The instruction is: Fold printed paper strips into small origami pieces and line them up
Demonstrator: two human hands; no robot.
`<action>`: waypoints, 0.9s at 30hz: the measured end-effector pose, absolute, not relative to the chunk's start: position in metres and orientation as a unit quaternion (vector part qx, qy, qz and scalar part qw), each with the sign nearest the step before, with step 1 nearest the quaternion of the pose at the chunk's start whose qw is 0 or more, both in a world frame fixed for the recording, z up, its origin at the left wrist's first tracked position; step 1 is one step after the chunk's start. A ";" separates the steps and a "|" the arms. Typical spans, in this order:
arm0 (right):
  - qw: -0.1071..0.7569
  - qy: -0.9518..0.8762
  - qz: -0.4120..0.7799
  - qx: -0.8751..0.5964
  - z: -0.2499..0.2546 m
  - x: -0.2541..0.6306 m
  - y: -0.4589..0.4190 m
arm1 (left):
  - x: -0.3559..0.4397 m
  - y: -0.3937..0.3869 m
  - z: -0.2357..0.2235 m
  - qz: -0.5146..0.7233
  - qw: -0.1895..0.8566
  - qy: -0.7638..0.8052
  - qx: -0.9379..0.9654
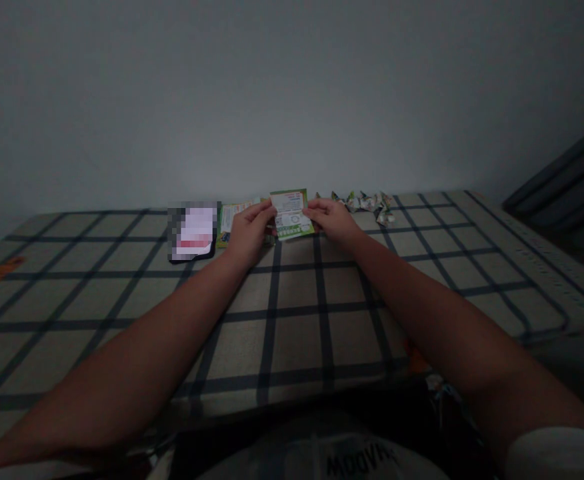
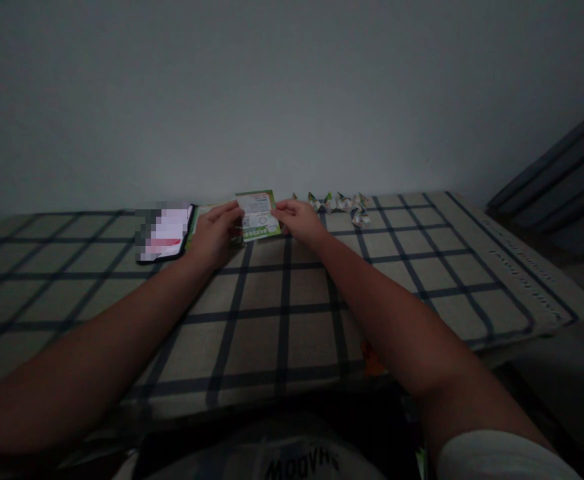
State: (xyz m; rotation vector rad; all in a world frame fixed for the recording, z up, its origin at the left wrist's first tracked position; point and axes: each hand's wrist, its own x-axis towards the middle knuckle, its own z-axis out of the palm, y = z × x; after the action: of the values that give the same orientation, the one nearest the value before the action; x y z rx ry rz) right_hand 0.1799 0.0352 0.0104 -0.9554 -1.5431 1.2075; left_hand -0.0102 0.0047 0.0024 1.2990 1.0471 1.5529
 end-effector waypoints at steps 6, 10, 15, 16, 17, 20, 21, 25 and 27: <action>0.456 -0.636 0.496 -0.376 0.007 0.181 0.038 | -0.012 0.008 -0.002 0.621 0.402 0.410 0.534; 0.462 -0.620 0.506 -0.382 0.008 0.180 0.037 | -0.012 0.009 -0.003 0.620 0.418 0.394 0.535; 0.443 -0.636 0.498 -0.388 0.011 0.180 0.034 | -0.014 0.010 -0.002 0.624 0.382 0.422 0.536; 0.440 -0.638 0.501 -0.385 0.011 0.180 0.033 | -0.015 0.010 -0.002 0.621 0.372 0.429 0.540; 0.441 -0.637 0.506 -0.380 0.012 0.180 0.033 | -0.015 0.010 -0.002 0.617 0.366 0.434 0.544; 0.454 -0.636 0.501 -0.373 0.014 0.179 0.030 | -0.016 0.011 -0.004 0.609 0.370 0.437 0.550; 0.457 -0.639 0.492 -0.375 0.014 0.179 0.030 | -0.016 0.011 -0.004 0.607 0.376 0.434 0.549; 0.460 -0.643 0.475 -0.387 0.015 0.179 0.030 | -0.013 0.009 -0.004 0.602 0.411 0.425 0.537; 0.461 -0.642 0.477 -0.385 0.015 0.179 0.030 | -0.011 0.009 -0.003 0.603 0.425 0.426 0.524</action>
State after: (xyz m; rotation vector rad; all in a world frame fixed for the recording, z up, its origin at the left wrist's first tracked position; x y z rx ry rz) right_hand 0.1792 0.0304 0.0148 -0.9471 -1.5800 1.1734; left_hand -0.0114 0.0088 -0.0029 1.3101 1.0641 1.5078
